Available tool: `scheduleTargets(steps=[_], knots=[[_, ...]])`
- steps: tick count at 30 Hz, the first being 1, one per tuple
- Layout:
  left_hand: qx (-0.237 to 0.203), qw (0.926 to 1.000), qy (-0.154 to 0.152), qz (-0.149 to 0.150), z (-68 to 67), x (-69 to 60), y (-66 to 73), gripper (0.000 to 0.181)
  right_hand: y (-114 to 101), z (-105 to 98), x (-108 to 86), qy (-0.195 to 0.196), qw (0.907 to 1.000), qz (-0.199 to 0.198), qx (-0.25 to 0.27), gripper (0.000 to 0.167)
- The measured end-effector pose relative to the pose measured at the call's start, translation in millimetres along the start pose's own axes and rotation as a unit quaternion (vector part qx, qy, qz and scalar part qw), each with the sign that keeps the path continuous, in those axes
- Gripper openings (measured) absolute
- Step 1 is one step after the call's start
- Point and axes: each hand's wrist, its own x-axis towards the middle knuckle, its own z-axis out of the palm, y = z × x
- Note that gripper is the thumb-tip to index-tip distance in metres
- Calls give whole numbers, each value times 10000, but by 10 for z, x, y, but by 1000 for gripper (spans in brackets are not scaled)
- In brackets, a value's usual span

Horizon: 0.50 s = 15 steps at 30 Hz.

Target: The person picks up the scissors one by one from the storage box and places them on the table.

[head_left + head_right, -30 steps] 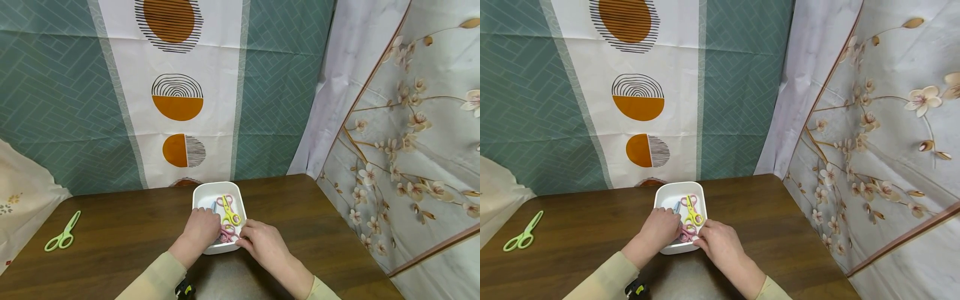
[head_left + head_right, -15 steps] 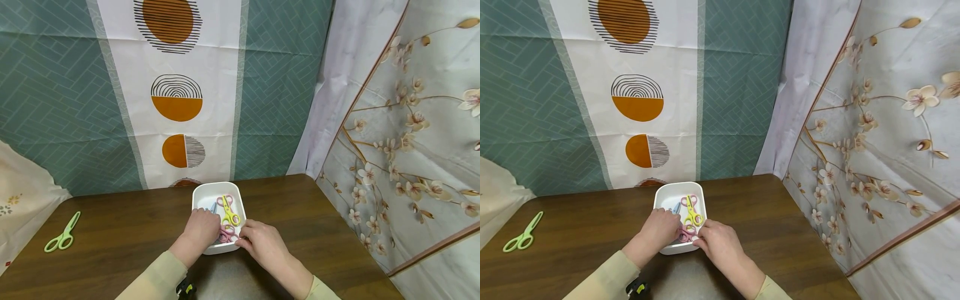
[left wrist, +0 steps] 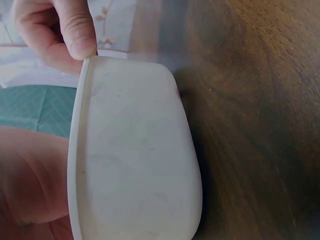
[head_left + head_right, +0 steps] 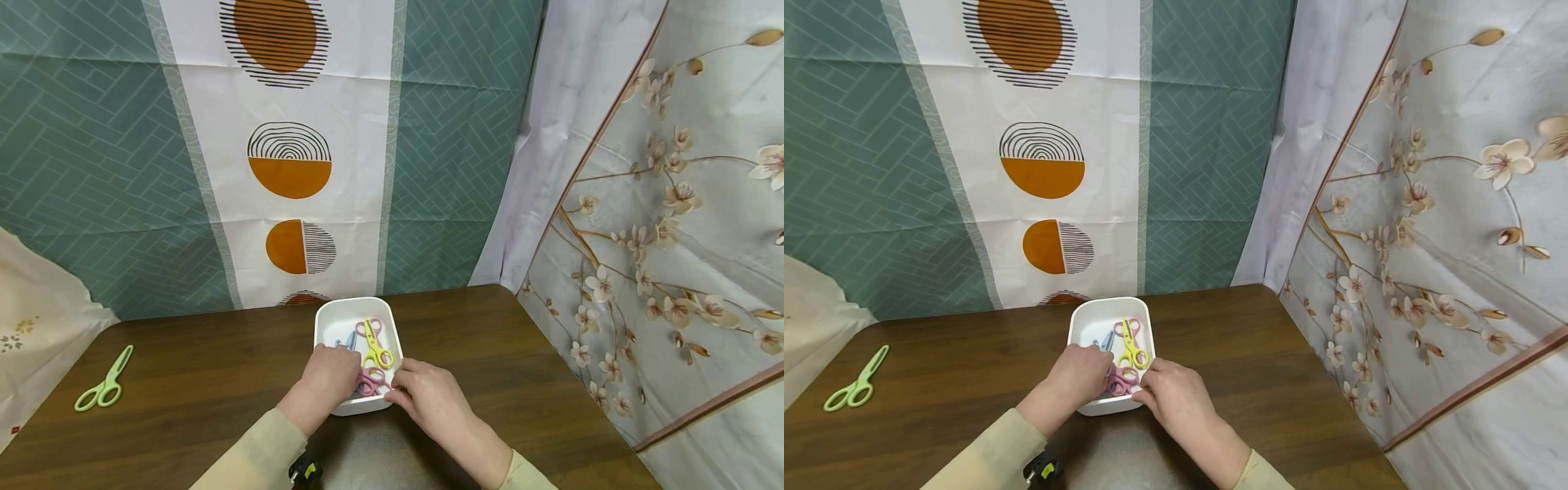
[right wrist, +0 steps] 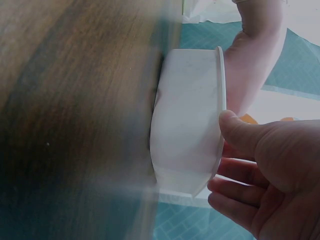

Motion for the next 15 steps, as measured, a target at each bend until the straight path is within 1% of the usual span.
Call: scheduleTargets(steps=[3, 9, 15], knots=[[-145, 9999, -50, -35, -6, -6, 3, 21, 1, -1, 3, 4, 10000, 11, -1, 20], [-331, 9994, -7, -142, 12, -3, 9, 23, 0, 1, 1, 2, 10000, 7, 3, 21], [-314, 9991, 236, -125, 58, 3, -4, 24, -2, -2, -1, -3, 10000, 38, 24, 21]])
